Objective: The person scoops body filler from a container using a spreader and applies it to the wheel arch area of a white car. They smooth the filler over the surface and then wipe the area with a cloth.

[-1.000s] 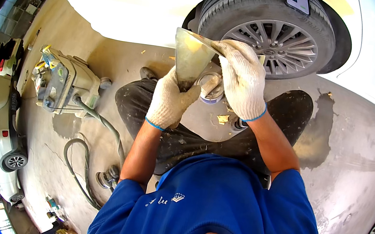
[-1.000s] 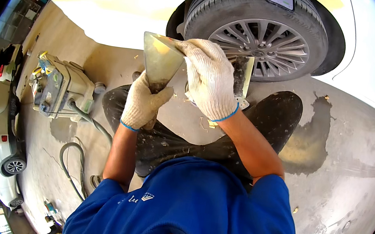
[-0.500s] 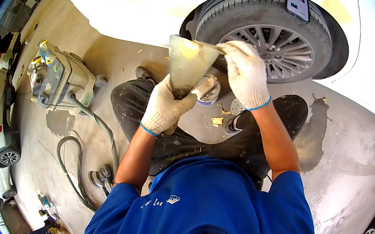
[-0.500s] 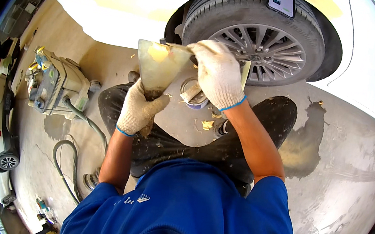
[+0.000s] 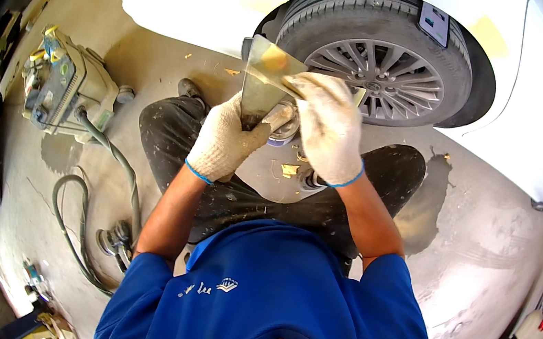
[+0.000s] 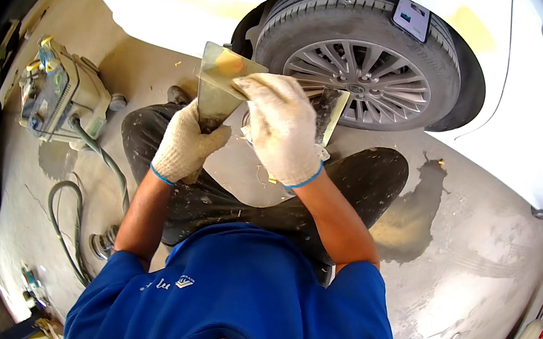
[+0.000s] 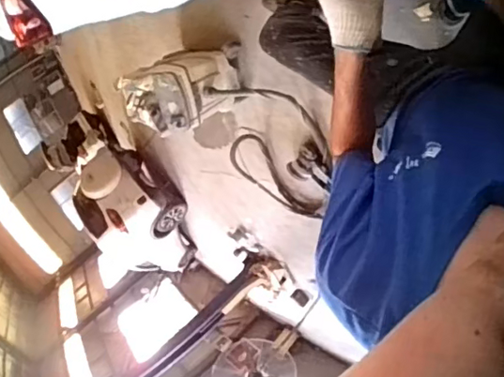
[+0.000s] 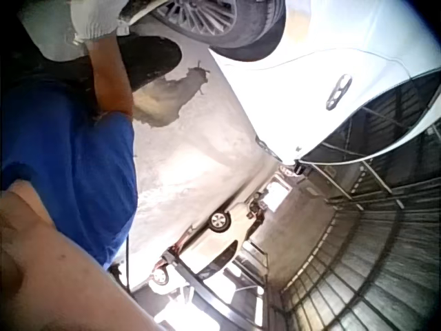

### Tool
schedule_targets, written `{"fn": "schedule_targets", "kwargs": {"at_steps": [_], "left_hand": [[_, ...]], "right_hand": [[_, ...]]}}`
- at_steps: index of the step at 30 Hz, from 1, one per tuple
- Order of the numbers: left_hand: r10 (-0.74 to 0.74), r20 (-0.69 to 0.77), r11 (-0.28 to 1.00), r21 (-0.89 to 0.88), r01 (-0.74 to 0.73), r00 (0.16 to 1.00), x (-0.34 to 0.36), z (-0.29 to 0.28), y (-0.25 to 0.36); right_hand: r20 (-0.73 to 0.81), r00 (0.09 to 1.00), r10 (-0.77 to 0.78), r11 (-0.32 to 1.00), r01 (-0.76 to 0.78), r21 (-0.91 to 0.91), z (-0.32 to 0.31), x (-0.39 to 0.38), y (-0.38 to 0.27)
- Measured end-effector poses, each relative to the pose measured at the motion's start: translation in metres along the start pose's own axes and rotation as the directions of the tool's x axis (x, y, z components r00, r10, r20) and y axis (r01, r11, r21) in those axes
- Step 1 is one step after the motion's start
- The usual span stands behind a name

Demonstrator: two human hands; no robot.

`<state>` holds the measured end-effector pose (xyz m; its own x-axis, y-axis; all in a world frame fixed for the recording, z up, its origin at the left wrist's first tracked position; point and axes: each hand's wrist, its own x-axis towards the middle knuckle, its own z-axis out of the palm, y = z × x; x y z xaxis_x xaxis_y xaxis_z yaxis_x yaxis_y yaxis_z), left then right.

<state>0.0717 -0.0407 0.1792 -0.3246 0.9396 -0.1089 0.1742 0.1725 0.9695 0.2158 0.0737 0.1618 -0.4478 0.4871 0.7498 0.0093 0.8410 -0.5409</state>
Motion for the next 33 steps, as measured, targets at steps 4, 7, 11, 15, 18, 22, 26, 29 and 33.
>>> {"fn": "schedule_targets", "kwargs": {"at_steps": [4,7,11,15,18,22,26,29,33], "left_hand": [[0.114,-0.042,0.993,0.037,-0.112,0.993,0.005,0.007,-0.007],[0.118,-0.044,0.993,0.029,-0.117,0.992,0.008,0.005,-0.013],[0.053,0.022,0.981,-0.19,-0.048,0.998,0.001,0.003,-0.017],[0.066,0.017,0.974,-0.217,-0.061,0.998,0.0,0.003,-0.011],[-0.021,-0.032,0.968,-0.25,0.012,0.999,-0.004,0.0,0.008],[0.044,-0.076,0.983,-0.173,-0.056,0.996,-0.003,-0.006,0.007],[0.097,-0.052,0.992,-0.07,-0.1,0.994,0.003,-0.006,-0.017],[0.088,-0.046,0.994,0.062,-0.085,0.995,0.004,-0.001,-0.024],[0.062,0.001,0.981,0.187,-0.061,0.998,0.002,0.004,-0.019]], "right_hand": [[-0.034,0.999,0.043,0.995,-0.046,-0.091,-0.006,0.007,0.001],[0.054,0.998,-0.031,0.997,0.035,-0.073,-0.009,0.005,-0.002],[0.008,1.0,-0.008,0.999,0.008,0.043,-0.022,0.023,0.014],[0.126,0.989,0.073,0.995,-0.065,-0.072,-0.013,0.013,0.046],[0.075,0.984,0.164,0.969,-0.147,-0.197,-0.015,0.008,0.055],[0.052,0.732,0.68,0.528,-0.537,0.658,-0.024,0.001,0.029],[0.167,0.64,0.75,0.391,-0.633,0.668,-0.005,-0.005,0.031],[0.171,0.702,0.691,0.449,-0.602,0.66,-0.002,-0.005,0.02],[0.105,0.748,0.655,0.51,-0.54,0.67,-0.001,-0.005,0.017]]}}
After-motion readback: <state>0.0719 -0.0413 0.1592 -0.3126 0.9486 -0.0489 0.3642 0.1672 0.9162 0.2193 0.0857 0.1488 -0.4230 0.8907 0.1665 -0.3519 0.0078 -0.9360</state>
